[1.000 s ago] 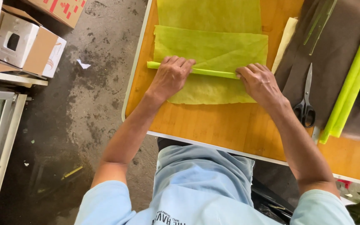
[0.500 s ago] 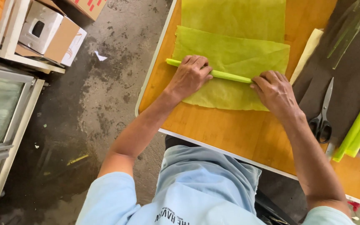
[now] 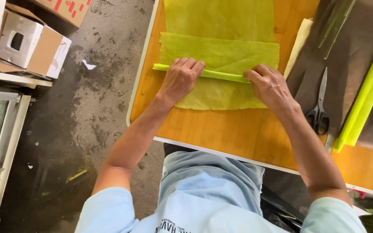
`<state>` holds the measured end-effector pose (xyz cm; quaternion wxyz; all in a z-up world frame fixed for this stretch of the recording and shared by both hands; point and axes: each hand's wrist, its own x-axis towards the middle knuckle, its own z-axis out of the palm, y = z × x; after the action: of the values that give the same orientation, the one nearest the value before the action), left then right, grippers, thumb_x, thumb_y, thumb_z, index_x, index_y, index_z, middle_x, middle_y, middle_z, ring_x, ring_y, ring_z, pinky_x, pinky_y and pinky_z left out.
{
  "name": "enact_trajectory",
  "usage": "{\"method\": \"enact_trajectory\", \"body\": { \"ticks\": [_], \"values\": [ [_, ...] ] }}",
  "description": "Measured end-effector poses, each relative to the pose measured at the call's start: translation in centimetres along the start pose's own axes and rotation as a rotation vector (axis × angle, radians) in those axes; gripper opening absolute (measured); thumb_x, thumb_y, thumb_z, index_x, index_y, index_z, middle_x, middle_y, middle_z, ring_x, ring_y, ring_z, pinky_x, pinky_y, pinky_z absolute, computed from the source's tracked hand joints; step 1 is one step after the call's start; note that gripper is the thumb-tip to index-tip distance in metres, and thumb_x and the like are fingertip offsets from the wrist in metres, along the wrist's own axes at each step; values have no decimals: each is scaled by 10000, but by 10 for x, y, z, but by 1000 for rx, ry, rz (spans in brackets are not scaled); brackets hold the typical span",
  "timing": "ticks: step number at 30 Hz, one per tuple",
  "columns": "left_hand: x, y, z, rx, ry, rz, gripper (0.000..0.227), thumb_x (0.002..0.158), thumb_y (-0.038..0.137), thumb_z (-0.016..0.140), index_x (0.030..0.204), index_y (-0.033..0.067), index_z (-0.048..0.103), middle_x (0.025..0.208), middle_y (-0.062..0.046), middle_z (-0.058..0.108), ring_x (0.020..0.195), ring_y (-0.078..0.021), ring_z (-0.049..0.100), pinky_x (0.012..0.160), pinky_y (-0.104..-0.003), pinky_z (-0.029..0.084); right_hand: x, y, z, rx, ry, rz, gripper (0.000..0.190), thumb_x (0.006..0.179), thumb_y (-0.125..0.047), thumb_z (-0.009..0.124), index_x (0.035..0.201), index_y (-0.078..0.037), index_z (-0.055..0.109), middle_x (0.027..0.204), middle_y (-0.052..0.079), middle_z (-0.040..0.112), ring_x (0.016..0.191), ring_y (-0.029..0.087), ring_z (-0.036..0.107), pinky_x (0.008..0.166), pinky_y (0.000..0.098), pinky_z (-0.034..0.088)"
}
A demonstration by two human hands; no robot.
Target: The person rolls a sheet of yellow tissue paper into a tight cylinder on a wooden table, secures the end with tape, and places it aside. They repeat this process with a second sheet of yellow paper. Finally, they pick up a stack of brown paper and a pair of scissors.
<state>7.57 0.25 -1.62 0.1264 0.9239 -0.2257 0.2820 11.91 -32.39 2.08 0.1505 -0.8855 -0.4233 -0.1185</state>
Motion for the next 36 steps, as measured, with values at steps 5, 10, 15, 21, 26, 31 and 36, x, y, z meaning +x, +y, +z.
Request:
{"method": "enact_trajectory", "body": {
  "ticks": [5, 10, 15, 21, 26, 31, 36],
  "values": [
    [-3, -4, 3, -23, -2, -3, 25, 985, 189, 624, 994, 201, 644, 878, 10, 524, 800, -199, 586, 749, -334, 456, 11, -16, -23, -24, -1, -18, 74, 995, -77, 715, 1055, -115, 735, 958, 95, 654, 885, 302, 711, 806, 406, 577],
    [1, -2, -15, -39, -63, 10, 131, 929, 286, 750, 978, 184, 685, 987, -8, 588, 1001, -201, 622, 915, -344, 455, 9, -15, -22, -7, -27, -28, 140, 967, -154, 782, 1086, -82, 766, 985, 118, 656, 948, 318, 708, 831, 422, 574],
    [-6, -6, -3, -1, -66, -1, 163, 894, 289, 783, 969, 178, 691, 986, -12, 622, 1049, -198, 621, 952, -362, 442, 4, -4, -6, -1, -85, -30, 51, 1003, -95, 721, 1033, -65, 750, 927, 117, 674, 938, 323, 736, 844, 419, 591],
    [-5, -9, 7, 48, 33, 11, 122, 928, 256, 732, 884, 191, 637, 905, -6, 567, 931, -199, 621, 895, -348, 458, 11, -22, -28, 43, -124, 45, 134, 1017, -38, 665, 1137, -77, 710, 944, 146, 658, 868, 352, 723, 760, 464, 591],
    [4, -3, -3, 12, 36, -45, 79, 971, 235, 667, 1013, 185, 623, 875, -9, 562, 891, -203, 620, 871, -361, 472, 11, -18, -17, 12, -89, -19, 89, 998, -53, 692, 1063, -98, 733, 978, 109, 661, 899, 321, 719, 773, 424, 589],
    [3, -5, -1, -18, 41, -21, 25, 989, 217, 644, 975, 201, 632, 885, 10, 526, 885, -193, 600, 867, -333, 458, 12, -30, -23, 45, -53, -18, 125, 995, -155, 759, 1064, -52, 745, 965, 145, 671, 924, 350, 714, 794, 435, 591],
    [4, -5, -9, -13, -14, -28, 201, 886, 316, 778, 996, 180, 678, 992, -7, 582, 1021, -204, 611, 965, -372, 439, 1, -15, -5, -50, -20, -37, 102, 1009, -158, 729, 1079, -85, 747, 956, 101, 687, 939, 300, 716, 824, 403, 588]
  ]
}}
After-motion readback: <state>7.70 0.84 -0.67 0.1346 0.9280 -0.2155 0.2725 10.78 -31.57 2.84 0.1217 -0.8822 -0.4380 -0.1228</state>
